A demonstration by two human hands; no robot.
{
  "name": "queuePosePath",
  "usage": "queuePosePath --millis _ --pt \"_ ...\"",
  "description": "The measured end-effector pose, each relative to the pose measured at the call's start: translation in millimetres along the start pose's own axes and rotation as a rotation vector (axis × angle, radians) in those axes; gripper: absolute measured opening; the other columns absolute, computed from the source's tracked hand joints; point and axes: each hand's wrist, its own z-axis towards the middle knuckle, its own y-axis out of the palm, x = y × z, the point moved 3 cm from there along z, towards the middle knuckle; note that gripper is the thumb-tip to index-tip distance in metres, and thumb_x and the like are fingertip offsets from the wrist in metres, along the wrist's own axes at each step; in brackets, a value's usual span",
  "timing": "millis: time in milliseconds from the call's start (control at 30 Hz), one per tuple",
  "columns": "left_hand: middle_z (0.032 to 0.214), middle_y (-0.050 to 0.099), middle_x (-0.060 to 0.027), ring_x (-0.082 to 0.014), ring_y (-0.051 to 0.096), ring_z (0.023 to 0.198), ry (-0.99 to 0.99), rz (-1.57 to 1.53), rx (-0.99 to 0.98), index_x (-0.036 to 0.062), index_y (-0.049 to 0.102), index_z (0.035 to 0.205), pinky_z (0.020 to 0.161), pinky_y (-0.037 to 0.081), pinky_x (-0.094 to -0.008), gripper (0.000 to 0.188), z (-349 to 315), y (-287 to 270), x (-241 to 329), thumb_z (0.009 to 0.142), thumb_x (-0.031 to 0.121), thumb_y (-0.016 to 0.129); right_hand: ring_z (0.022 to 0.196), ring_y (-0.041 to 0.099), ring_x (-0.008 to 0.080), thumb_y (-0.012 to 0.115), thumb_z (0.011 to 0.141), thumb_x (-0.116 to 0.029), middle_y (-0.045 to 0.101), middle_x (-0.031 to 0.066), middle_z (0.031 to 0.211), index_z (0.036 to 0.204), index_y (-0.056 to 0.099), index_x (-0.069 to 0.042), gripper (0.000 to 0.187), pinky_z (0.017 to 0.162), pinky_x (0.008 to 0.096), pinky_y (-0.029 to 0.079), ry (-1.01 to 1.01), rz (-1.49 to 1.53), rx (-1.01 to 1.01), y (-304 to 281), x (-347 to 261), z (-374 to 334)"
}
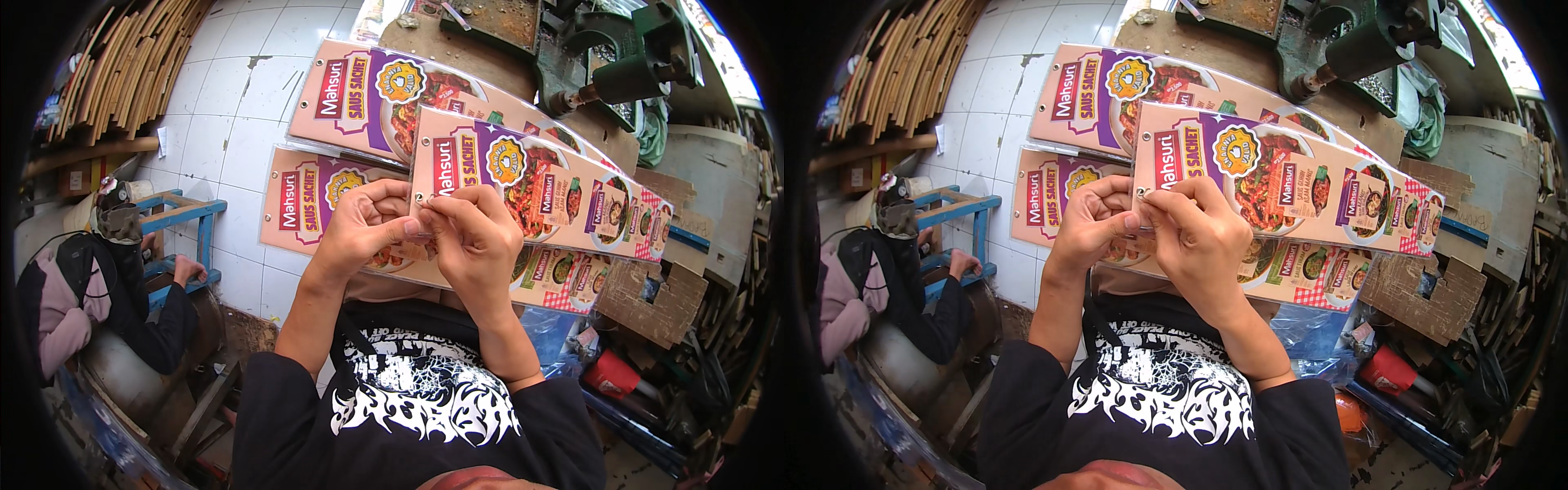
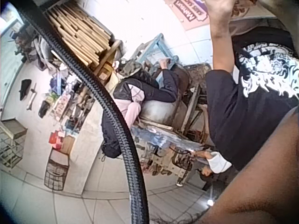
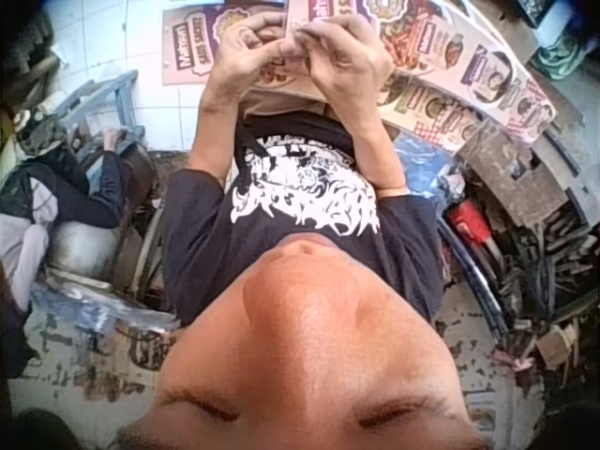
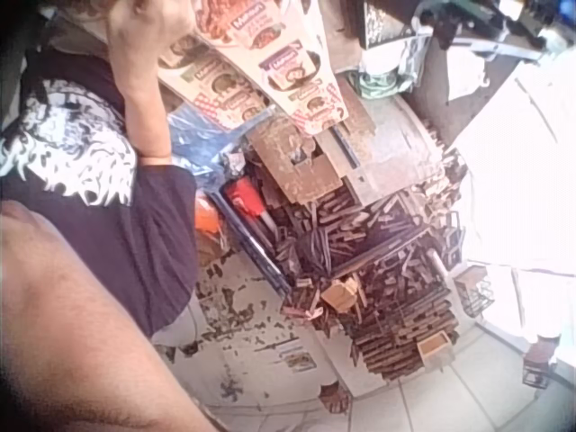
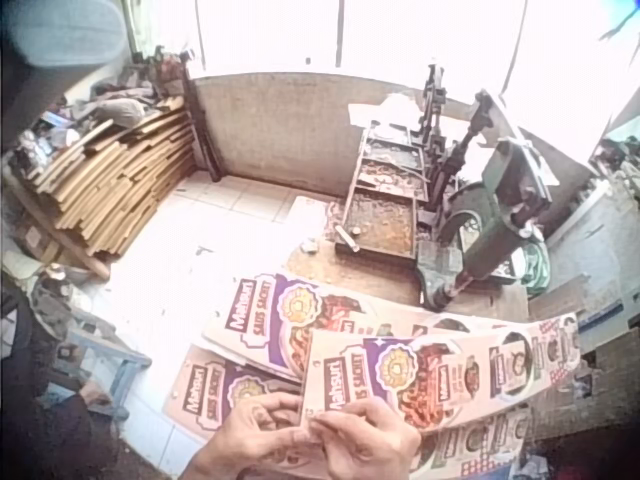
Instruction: The person attaches wire hooks to printed hang strips by inserting the wire clips through punched holes in the strips by hand.
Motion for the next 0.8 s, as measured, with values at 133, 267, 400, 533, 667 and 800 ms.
queuePosePath --millis 133,267,400,533,667,800 --pt "0.104 0.070 -0.0171 -0.0173 0.069 0.095 -0.015 0.011 0.000 -0.0112 0.052 0.122 0.082 0.057 -0.0270 0.043 0.2 -1.3 -0.8 0.087 0.003 0.072 0.061 0.062 0.0189 0.075 0.074 -0.003 0.064 0.0031 0.078 0.085 0.073 -0.010 0.014 0.053 0.0312 0.047 -0.006 -0.009 0.000 0.3 1.2 -1.1" --pt "0.103 0.070 -0.0169 -0.0168 0.069 0.093 -0.011 0.002 -0.007 -0.0104 0.053 0.119 0.081 0.057 -0.0269 0.040 0.4 -2.2 -2.3 0.087 0.004 0.072 0.061 0.062 0.0186 0.076 0.074 -0.003 0.064 0.0028 0.078 0.085 0.073 -0.011 0.014 0.052 0.0312 0.046 -0.012 -0.020 0.003 1.2 2.0 -2.7" --pt "0.101 0.070 -0.0169 -0.0169 0.070 0.092 0.002 0.014 0.005 -0.0098 0.055 0.116 0.080 0.057 -0.0269 0.036 1.4 -3.5 -3.1 0.087 0.004 0.071 0.060 0.062 0.0185 0.076 0.074 -0.004 0.064 0.0025 0.078 0.086 0.073 -0.012 0.014 0.052 0.0312 0.046 -0.019 -0.030 0.019 2.3 0.8 -3.0" --pt "0.101 0.070 -0.0176 -0.0181 0.070 0.092 -0.002 0.025 0.015 -0.0096 0.056 0.115 0.080 0.058 -0.0277 0.034 0.9 -3.9 -1.3 0.087 0.004 0.071 0.059 0.062 0.0184 0.075 0.076 -0.005 0.063 0.0022 0.078 0.086 0.073 -0.012 0.013 0.052 0.0310 0.046 -0.010 -0.020 0.025 2.7 -0.6 -2.5" --pt "0.102 0.070 -0.0179 -0.0188 0.070 0.093 0.005 0.009 0.015 -0.0098 0.056 0.115 0.081 0.058 -0.0281 0.034 1.6 -2.0 -1.4 0.087 0.003 0.071 0.061 0.062 0.0185 0.075 0.077 -0.003 0.063 0.0039 0.078 0.087 0.073 -0.010 0.012 0.053 0.0306 0.047 0.003 0.016 -0.017 0.7 1.2 -0.4" --pt "0.103 0.070 -0.0179 -0.0190 0.070 0.093 0.003 0.019 0.026 -0.0099 0.055 0.115 0.082 0.058 -0.0295 0.033 0.3 -2.3 -1.9 0.088 0.002 0.069 0.064 0.062 0.0145 0.074 0.079 0.001 0.064 0.0049 0.080 0.087 0.072 -0.004 0.010 0.052 0.0284 0.047 0.068 0.136 0.002 -4.2 0.5 1.8"
